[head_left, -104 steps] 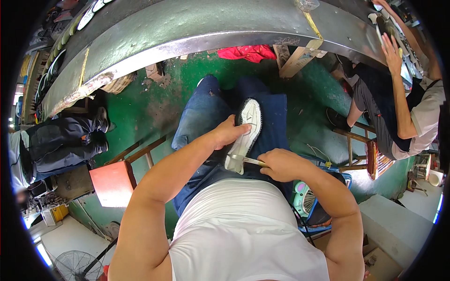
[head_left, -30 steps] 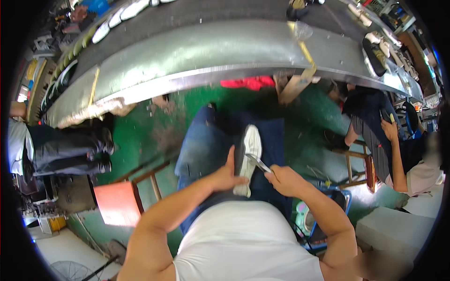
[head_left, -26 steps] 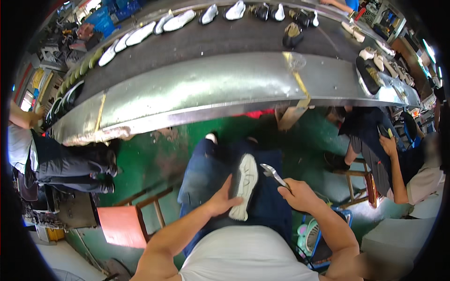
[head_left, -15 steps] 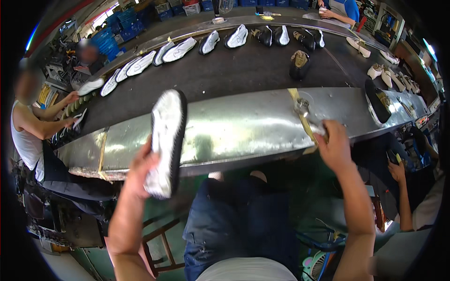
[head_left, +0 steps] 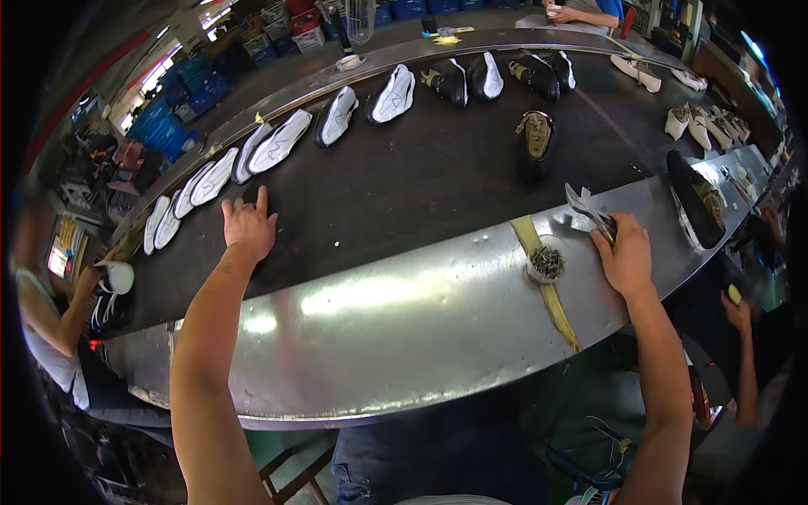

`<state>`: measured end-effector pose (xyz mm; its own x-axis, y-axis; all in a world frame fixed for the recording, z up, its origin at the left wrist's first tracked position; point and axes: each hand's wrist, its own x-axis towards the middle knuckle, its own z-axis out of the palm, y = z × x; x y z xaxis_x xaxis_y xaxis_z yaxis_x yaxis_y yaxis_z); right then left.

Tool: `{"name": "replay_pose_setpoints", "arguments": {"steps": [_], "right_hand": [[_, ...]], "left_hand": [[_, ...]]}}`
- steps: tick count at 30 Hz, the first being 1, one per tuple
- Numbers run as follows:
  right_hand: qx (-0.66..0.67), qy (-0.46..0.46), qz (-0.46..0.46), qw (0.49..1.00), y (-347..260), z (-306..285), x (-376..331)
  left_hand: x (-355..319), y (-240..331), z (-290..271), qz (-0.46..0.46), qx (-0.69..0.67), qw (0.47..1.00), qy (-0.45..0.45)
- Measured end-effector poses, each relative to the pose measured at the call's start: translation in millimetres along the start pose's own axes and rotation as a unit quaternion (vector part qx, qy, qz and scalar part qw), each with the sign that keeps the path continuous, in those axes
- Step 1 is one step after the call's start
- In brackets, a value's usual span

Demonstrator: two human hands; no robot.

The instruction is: The person is seen manufacturing shoes on an assembly line, specifically using pliers to adjust and pull material on shoe lasts before placing them back on the conveyor belt.

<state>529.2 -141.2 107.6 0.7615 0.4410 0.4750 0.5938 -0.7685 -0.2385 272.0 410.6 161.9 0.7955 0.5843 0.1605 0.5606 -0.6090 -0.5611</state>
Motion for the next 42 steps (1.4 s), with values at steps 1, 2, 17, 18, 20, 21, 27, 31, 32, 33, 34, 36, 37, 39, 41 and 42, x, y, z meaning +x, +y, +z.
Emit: {"name": "replay_pose_setpoints", "arguments": {"steps": [1,2,17,18,20,21,27,31,32,33,34,36,37,39,41,42], "right_hand": [[0.0,-0.002,0.004,1.0,0,-3,0],[0.0,-0.003,0.009,1.0,-1,-7,-1],[0.036,-0.019,0.015,0.999,-6,2,4],[0.034,-0.021,0.014,0.999,-6,2,4],[0.045,-0.026,0.029,0.998,-8,3,6],[0.05,-0.029,0.025,0.998,-9,3,6],[0.047,-0.005,0.019,0.999,-5,2,3],[0.05,-0.004,0.022,0.999,-3,3,-2],[0.048,0.004,0.017,0.999,-5,3,-1],[0.058,0.006,0.008,0.998,-6,3,0],[0.052,0.019,0.0,0.998,-6,3,-1],[0.055,0.045,-0.025,0.997,-9,1,-6],[0.058,0.047,-0.03,0.997,-7,0,-11],[0.064,0.094,-0.049,0.992,-9,-5,-22],[0.095,0.127,-0.076,0.984,-22,-15,-61],[0.127,0.114,-0.074,0.983,-30,-19,-90]], "left_hand": [[14,12,-5,0.005,-0.002,1.0,0.004],[31,23,-10,0.023,-0.017,1.0,0.003],[262,202,-33,-0.215,-0.446,0.866,-0.073],[265,215,-39,-0.219,-0.442,0.867,-0.076],[273,212,-34,-0.212,-0.459,0.86,-0.075],[271,206,-31,-0.203,-0.472,0.855,-0.071],[153,147,-41,-0.062,-0.459,0.885,-0.04],[12,78,-83,-0.008,-0.489,0.867,-0.101],[-23,57,-89,0.0,-0.486,0.868,-0.105],[-57,36,-91,0.009,-0.484,0.868,-0.112],[-89,19,-96,0.007,-0.485,0.867,-0.118],[-158,-15,-79,-0.01,-0.478,0.877,-0.046],[-188,-23,-106,-0.024,-0.56,0.826,-0.063],[-239,-45,-111,-0.067,-0.567,0.817,-0.075],[-295,-58,-110,-0.081,-0.554,0.826,-0.065],[-323,-57,-113,-0.072,-0.565,0.821,-0.025]]}}
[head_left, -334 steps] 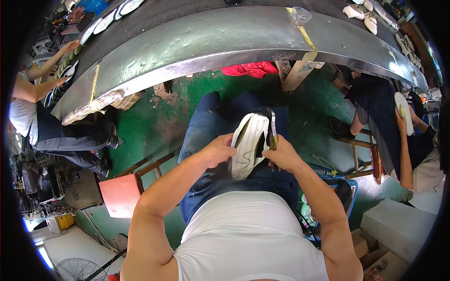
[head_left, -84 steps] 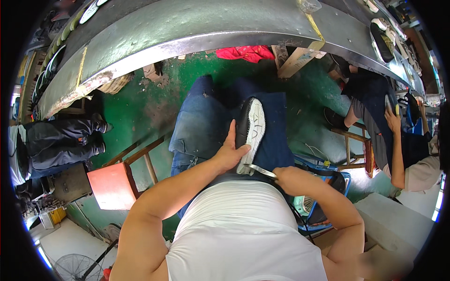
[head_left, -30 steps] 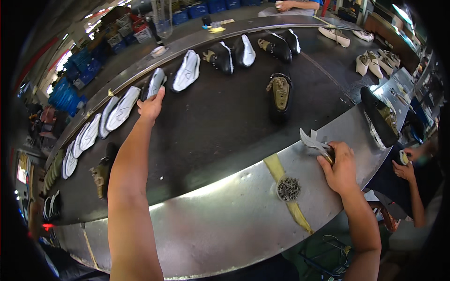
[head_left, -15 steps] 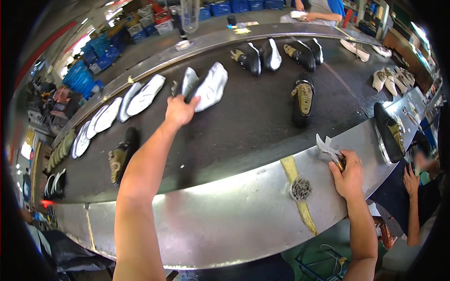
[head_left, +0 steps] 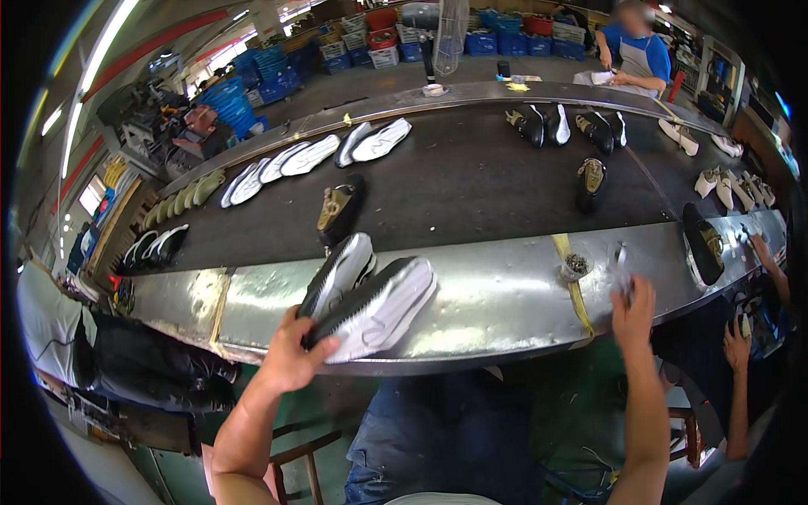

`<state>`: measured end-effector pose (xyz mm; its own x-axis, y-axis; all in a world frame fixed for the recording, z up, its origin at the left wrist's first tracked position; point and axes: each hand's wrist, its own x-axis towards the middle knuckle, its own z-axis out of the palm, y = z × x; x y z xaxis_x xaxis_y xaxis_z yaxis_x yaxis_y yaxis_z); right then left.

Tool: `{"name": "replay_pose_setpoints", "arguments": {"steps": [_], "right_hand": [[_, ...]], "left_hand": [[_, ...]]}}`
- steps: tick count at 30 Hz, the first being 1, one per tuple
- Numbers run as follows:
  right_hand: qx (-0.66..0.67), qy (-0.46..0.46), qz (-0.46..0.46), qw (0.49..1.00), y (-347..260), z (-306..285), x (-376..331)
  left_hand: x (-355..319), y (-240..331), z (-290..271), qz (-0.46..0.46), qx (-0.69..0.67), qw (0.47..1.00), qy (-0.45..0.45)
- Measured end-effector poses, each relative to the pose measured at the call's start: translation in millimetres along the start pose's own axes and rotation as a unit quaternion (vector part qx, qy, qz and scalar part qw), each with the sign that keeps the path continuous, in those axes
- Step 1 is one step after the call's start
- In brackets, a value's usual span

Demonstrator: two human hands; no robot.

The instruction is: The person is seen manufacturing shoes on an assembly line, specifically using pliers to adjust and pull material on shoe lasts before placing them back on the conveyor belt.

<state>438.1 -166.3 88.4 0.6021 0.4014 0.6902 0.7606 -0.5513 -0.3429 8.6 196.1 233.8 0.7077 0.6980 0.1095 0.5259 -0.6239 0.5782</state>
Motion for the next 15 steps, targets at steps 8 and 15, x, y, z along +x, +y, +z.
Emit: {"name": "replay_pose_setpoints", "arguments": {"steps": [8,15], "right_hand": [[0.365,-0.477,0.459,0.655,-155,-77,-246],[0.473,-0.5,0.462,0.56,-180,-137,-289]], "left_hand": [[21,24,44,0.189,0.21,0.958,-0.051],[128,46,84,0.04,0.16,0.966,-0.199]]}}
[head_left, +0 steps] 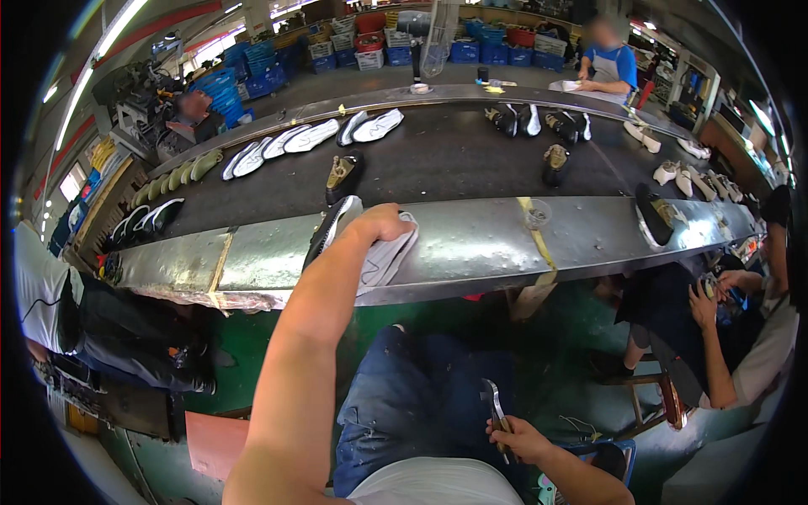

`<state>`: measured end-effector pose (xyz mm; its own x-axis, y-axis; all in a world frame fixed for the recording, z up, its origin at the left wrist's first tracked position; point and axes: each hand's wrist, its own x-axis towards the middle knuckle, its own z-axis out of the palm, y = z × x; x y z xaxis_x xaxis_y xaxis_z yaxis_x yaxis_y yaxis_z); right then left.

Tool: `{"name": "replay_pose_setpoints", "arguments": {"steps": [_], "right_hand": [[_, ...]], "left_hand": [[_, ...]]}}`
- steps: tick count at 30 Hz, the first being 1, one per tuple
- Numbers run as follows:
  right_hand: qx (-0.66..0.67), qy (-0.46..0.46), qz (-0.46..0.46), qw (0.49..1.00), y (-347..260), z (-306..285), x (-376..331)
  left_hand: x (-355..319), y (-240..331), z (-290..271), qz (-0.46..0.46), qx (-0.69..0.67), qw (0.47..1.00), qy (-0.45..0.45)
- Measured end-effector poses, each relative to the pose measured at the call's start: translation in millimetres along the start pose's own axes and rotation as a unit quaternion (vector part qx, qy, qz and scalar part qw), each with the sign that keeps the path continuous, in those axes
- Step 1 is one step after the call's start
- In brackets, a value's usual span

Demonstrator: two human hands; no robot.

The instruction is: The person is seen manufacturing shoes on an assembly line, specifically using pliers to adjust and pull material on shoe lasts before placing them back on the conveyor belt.

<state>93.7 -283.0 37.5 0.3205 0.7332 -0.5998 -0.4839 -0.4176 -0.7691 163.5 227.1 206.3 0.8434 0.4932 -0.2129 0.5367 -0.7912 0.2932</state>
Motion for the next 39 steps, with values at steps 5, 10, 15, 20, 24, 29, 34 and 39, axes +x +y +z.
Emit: {"name": "replay_pose_setpoints", "arguments": {"steps": [5,10,15,20,24,29,34,39], "right_hand": [[-0.146,0.08,-0.057,0.984,-11,4,-32],[-0.296,0.106,-0.2,0.928,-24,14,-33],[-0.316,0.005,-0.172,0.933,-63,35,-24],[-0.311,-0.049,-0.134,0.94,-67,45,-11],[-0.198,-0.071,-0.09,0.974,-71,52,0],[-0.083,-0.095,-0.071,0.989,-65,56,5],[-0.083,-0.106,-0.06,0.989,-69,48,13],[-0.299,-0.054,-0.028,0.952,-77,45,28]], "left_hand": [[-84,37,8,0.038,-0.312,0.949,0.036],[-201,48,145,0.13,-0.615,0.77,0.11],[-243,49,239,0.106,-0.625,0.773,0.028],[-248,38,242,0.1,-0.653,0.75,-0.027],[-248,32,241,0.086,-0.654,0.749,-0.066],[-247,31,233,0.117,-0.575,0.807,-0.064],[-246,35,225,0.094,-0.55,0.828,-0.062],[-238,29,244,0.062,-0.591,0.804,-0.023]]}}
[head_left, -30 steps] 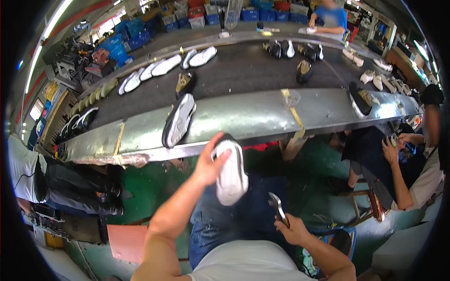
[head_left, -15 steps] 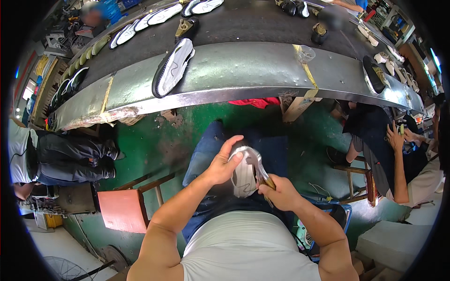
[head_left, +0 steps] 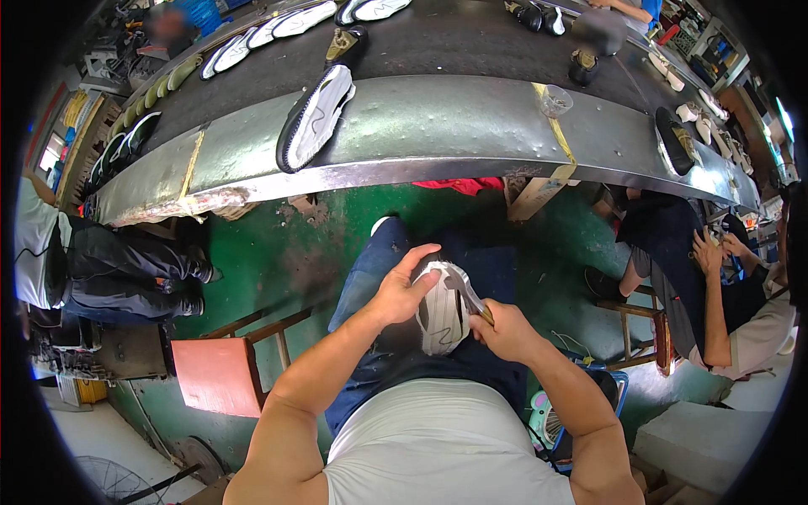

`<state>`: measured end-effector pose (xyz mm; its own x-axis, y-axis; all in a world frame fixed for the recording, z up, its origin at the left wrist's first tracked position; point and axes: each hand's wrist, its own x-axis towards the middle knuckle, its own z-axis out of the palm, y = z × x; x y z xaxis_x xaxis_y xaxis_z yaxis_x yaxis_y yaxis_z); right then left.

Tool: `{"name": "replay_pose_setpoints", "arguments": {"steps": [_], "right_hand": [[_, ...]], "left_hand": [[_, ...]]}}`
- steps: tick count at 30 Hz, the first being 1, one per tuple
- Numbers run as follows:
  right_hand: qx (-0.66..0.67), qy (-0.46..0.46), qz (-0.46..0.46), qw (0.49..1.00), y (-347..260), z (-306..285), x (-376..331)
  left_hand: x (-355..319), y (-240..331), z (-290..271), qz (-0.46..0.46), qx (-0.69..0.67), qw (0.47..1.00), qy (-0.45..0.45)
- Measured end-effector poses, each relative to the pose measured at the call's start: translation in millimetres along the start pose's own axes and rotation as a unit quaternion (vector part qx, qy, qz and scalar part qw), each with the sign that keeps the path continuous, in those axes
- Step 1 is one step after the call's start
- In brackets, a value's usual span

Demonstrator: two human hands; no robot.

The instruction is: The person is seen manufacturing shoes on an assembly line, specifically using pliers to adjust and pull material on shoe lasts before placing them back on the conveyor belt.

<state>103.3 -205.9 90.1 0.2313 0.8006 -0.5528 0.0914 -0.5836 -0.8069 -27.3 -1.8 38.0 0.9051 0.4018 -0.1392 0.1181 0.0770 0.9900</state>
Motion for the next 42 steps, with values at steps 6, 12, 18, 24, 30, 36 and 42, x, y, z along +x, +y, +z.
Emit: {"name": "replay_pose_setpoints", "arguments": {"steps": [6,12,18,24,30,36,42], "right_hand": [[-0.187,0.219,-0.249,0.925,42,20,32],[-0.294,0.168,-0.083,0.937,3,19,-10],[-0.143,0.023,-0.098,0.985,2,-10,-25],[-0.088,0.152,-0.104,0.979,6,-3,-2],[-0.098,0.248,-0.056,0.962,41,-1,11],[-0.146,0.273,-0.017,0.951,65,19,25],[-0.196,0.143,-0.028,0.97,60,-12,-18]], "left_hand": [[9,-16,-8,0.018,-0.057,0.998,-0.004],[-3,2,-1,0.007,-0.056,0.998,0.016],[7,-3,9,0.008,-0.034,0.999,0.027],[13,-7,25,0.04,0.028,0.998,0.039],[-11,-58,28,-0.141,0.106,0.984,0.012],[-15,-63,21,-0.158,-0.016,0.987,-0.038],[-43,-32,25,-0.172,0.141,0.969,-0.103]]}}
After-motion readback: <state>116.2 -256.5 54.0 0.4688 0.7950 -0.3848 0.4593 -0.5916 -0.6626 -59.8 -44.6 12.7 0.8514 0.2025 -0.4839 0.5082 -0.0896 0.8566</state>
